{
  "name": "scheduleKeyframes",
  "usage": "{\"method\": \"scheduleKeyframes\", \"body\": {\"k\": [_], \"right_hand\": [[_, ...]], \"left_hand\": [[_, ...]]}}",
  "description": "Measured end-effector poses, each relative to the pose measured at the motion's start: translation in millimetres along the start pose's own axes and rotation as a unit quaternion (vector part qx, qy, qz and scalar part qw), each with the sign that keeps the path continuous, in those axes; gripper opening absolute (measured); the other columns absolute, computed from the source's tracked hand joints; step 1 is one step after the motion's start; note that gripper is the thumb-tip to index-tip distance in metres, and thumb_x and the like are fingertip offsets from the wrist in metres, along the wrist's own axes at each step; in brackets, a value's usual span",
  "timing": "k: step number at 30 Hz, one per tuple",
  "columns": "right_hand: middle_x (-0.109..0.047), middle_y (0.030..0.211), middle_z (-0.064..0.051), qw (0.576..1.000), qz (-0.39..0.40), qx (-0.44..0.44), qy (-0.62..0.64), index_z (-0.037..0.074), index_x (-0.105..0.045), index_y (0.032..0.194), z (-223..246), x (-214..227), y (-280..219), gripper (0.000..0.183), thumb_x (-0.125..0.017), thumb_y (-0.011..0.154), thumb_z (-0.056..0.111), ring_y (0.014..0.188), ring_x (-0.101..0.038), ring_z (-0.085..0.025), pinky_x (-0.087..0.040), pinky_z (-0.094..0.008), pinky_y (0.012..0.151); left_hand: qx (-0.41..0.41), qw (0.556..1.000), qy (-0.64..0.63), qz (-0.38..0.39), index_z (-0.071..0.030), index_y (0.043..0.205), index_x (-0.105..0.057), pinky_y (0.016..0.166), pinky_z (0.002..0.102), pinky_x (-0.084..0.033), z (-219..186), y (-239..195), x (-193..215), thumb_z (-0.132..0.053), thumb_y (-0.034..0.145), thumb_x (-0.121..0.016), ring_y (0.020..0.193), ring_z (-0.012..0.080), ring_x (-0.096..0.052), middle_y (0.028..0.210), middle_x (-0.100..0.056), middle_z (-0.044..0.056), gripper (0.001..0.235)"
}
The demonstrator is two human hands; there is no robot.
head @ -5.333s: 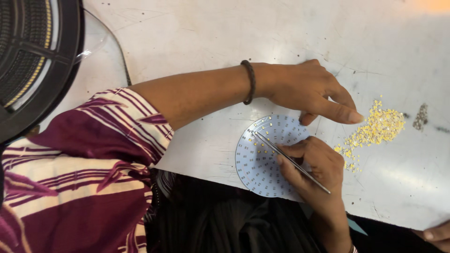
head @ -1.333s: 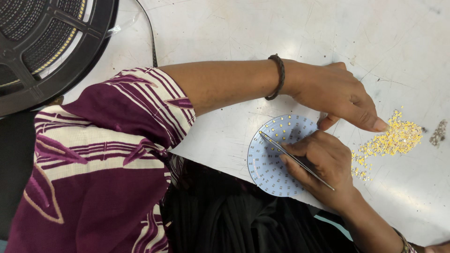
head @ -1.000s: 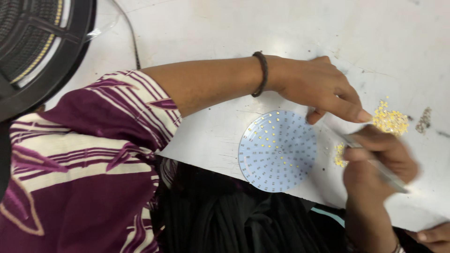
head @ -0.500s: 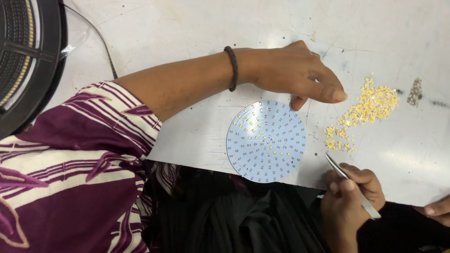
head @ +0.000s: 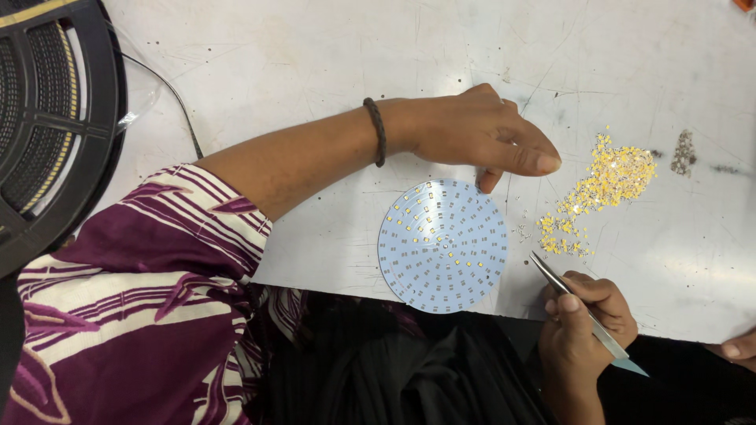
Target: The person uses tweezers to pick small yellow LED chips from a pile and places them into designated spots on a circular blue LED board. The person continues placing LEDs one by one across the board surface.
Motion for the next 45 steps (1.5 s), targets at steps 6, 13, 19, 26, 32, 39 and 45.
{"method": "scheduleKeyframes", "body": {"k": [6, 13, 19, 26, 32, 39, 45], "right_hand": [[-0.065, 0.081, -0.013, 1.0, 0.002, 0.007, -0.01, -0.005, -0.063, 0.097, -1, 0, -1, 0.02, -0.075, 0.103, 0.011, 0.064, -0.056, -0.012, -0.044, -0.022, 0.063], [-0.066, 0.087, -0.012, 1.0, -0.006, -0.006, 0.004, -0.004, -0.062, 0.1, 0, -3, -1, 0.016, -0.073, 0.103, 0.008, 0.07, -0.059, -0.012, -0.046, -0.022, 0.067], [-0.065, 0.082, -0.009, 0.994, -0.014, -0.073, 0.075, -0.003, -0.064, 0.102, 16, 4, -3, 0.01, -0.066, 0.104, 0.007, 0.073, -0.06, -0.013, -0.055, -0.042, 0.095], [-0.053, 0.073, -0.001, 0.943, 0.056, -0.193, 0.264, 0.004, -0.063, 0.095, 40, 3, -18, 0.017, -0.07, 0.101, 0.018, 0.07, -0.052, -0.013, -0.036, -0.079, 0.108], [-0.047, 0.07, 0.002, 0.919, 0.061, -0.233, 0.312, 0.01, -0.058, 0.085, 38, -19, -30, 0.023, -0.071, 0.099, 0.024, 0.069, -0.048, -0.013, -0.031, -0.08, 0.108], [-0.05, 0.069, 0.004, 0.929, 0.054, -0.207, 0.303, 0.012, -0.056, 0.086, 38, -48, -9, 0.022, -0.065, 0.102, 0.025, 0.069, -0.047, -0.01, -0.031, -0.079, 0.111], [-0.051, 0.07, 0.004, 0.942, 0.065, -0.172, 0.282, 0.014, -0.053, 0.086, 41, -65, 18, 0.023, -0.062, 0.105, 0.023, 0.071, -0.048, -0.011, -0.032, -0.077, 0.113]], "left_hand": [[0.028, 1.0, -0.005, -0.001, -0.014, 0.129, -0.07, 0.096, 0.047, -0.052, 2, -4, 0, -0.092, 0.08, -0.034, 0.084, 0.0139, -0.084, 0.063, -0.077, 0.002, 0.099], [0.023, 0.999, -0.037, -0.016, -0.009, 0.136, -0.065, 0.105, 0.047, -0.049, -1, -6, 2, -0.088, 0.088, -0.037, 0.085, 0.0171, -0.084, 0.076, -0.08, 0.007, 0.096], [-0.037, 0.995, -0.041, -0.082, -0.007, 0.139, -0.062, 0.085, 0.042, -0.058, -20, -9, 29, -0.085, 0.095, -0.032, 0.092, 0.0152, -0.071, 0.106, -0.077, 0.013, 0.094], [0.227, 0.951, 0.052, -0.201, -0.004, 0.125, -0.067, 0.049, 0.027, -0.052, -25, -86, 53, -0.081, 0.092, -0.034, 0.063, 0.0139, -0.068, 0.108, -0.07, 0.014, 0.09], [0.337, 0.9, -0.126, -0.246, -0.009, 0.146, -0.049, 0.038, 0.022, -0.042, -37, -156, 26, -0.077, 0.086, -0.038, 0.055, 0.0154, -0.065, 0.111, -0.07, 0.019, 0.092], [0.352, 0.874, -0.225, -0.247, -0.012, 0.154, -0.028, 0.033, 0.023, -0.042, -55, -171, 3, -0.076, 0.08, -0.039, 0.052, 0.0188, -0.071, 0.137, -0.054, 0.025, 0.099], [0.342, 0.869, -0.222, -0.282, -0.012, 0.155, -0.026, 0.032, 0.023, -0.042, -50, -175, 4, -0.076, 0.08, -0.037, 0.05, 0.0215, -0.073, 0.14, -0.053, 0.028, 0.099]]}}
Point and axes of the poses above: each hand's wrist, its own y-axis towards the middle knuckle, its own x-axis out of the back of the hand, z = x × y, the point moved 6 cm from there along y, towards the middle knuckle
